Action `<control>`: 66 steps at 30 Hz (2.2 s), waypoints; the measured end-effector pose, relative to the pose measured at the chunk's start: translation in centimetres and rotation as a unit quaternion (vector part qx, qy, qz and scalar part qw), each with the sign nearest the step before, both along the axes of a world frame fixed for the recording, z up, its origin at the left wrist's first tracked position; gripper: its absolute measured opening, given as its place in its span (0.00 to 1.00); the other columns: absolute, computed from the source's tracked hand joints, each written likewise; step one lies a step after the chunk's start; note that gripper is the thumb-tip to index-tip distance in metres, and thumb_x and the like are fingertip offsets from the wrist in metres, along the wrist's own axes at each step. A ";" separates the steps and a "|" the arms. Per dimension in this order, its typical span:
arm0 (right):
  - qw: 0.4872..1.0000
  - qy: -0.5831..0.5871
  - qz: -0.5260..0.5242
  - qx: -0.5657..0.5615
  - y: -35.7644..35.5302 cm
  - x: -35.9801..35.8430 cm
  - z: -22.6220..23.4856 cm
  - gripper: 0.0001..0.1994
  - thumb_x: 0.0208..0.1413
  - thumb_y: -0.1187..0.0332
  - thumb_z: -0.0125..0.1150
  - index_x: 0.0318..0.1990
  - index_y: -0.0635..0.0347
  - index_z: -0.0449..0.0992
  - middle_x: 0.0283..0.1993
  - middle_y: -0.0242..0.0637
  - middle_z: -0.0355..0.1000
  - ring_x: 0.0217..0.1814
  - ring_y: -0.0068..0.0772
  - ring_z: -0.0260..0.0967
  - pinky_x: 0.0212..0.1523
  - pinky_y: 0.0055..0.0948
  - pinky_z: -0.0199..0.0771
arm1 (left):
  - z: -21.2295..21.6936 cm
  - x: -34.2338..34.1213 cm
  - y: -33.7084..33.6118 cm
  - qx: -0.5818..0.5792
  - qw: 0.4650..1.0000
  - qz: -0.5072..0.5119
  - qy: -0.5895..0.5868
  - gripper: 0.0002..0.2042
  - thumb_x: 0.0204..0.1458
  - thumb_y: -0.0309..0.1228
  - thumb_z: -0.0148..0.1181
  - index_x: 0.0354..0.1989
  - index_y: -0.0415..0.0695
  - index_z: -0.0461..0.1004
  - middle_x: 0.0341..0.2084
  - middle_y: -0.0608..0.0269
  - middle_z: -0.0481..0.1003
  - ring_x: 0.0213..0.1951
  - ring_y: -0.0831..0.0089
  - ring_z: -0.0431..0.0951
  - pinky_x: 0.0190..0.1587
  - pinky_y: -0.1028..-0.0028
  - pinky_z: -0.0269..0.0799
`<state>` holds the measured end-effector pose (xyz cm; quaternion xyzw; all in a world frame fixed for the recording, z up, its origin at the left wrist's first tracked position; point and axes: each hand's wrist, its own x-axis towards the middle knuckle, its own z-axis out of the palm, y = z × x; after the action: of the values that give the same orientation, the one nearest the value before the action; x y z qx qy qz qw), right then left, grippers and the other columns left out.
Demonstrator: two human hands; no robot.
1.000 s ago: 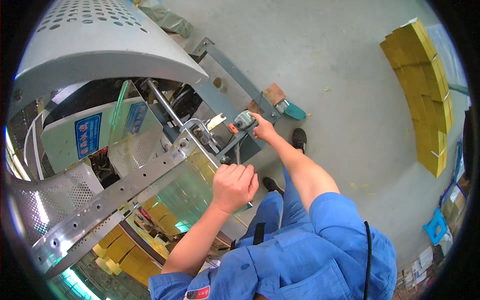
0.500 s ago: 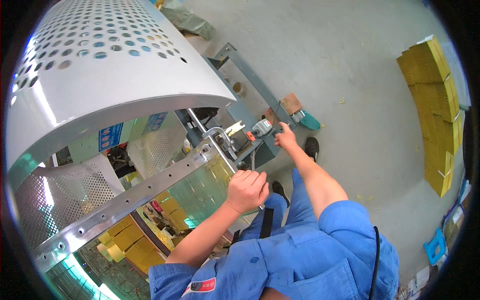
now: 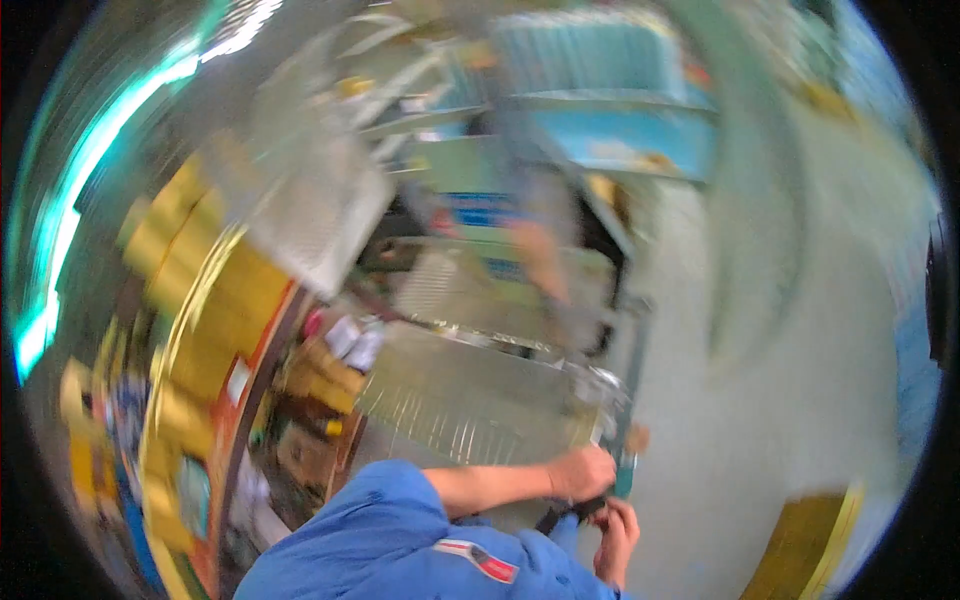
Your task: Measure, sort, and package stacks of yellow paper blocks using a scale and a strapping machine.
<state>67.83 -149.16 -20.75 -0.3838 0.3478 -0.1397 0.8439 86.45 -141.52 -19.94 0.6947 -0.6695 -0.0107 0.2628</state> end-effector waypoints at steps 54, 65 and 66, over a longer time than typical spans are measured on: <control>0.859 0.127 0.364 -0.337 68.5 64.2 -24.8 0.24 0.48 0.61 0.68 0.50 0.67 0.72 0.41 0.42 0.75 0.33 0.32 0.71 0.32 0.35 0.72 | 12.7 18.1 80.7 0.005 0.681 0.731 -0.040 0.25 0.56 0.32 0.52 0.62 0.37 0.61 0.65 0.42 0.56 0.66 0.44 0.55 0.65 0.49 0.53; 0.809 0.163 0.352 -0.441 69.6 66.7 -21.6 0.21 0.42 0.64 0.71 0.40 0.72 0.73 0.30 0.46 0.76 0.22 0.33 0.74 0.18 0.32 0.74 | 12.0 14.9 83.9 -0.048 0.645 0.763 0.015 0.24 0.56 0.28 0.50 0.62 0.34 0.59 0.65 0.41 0.56 0.66 0.48 0.56 0.67 0.52 0.51; 0.819 0.195 0.354 -0.408 69.3 66.7 -20.7 0.23 0.43 0.66 0.71 0.43 0.73 0.72 0.33 0.46 0.75 0.23 0.33 0.74 0.17 0.31 0.74 | 12.3 14.7 84.1 -0.055 0.640 0.766 0.010 0.24 0.56 0.28 0.50 0.62 0.34 0.59 0.65 0.41 0.56 0.66 0.48 0.56 0.67 0.52 0.51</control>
<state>134.53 -79.89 -41.48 -0.8088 0.2567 0.1173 0.5159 101.16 -57.39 -7.63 0.9431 0.1053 0.2246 0.2214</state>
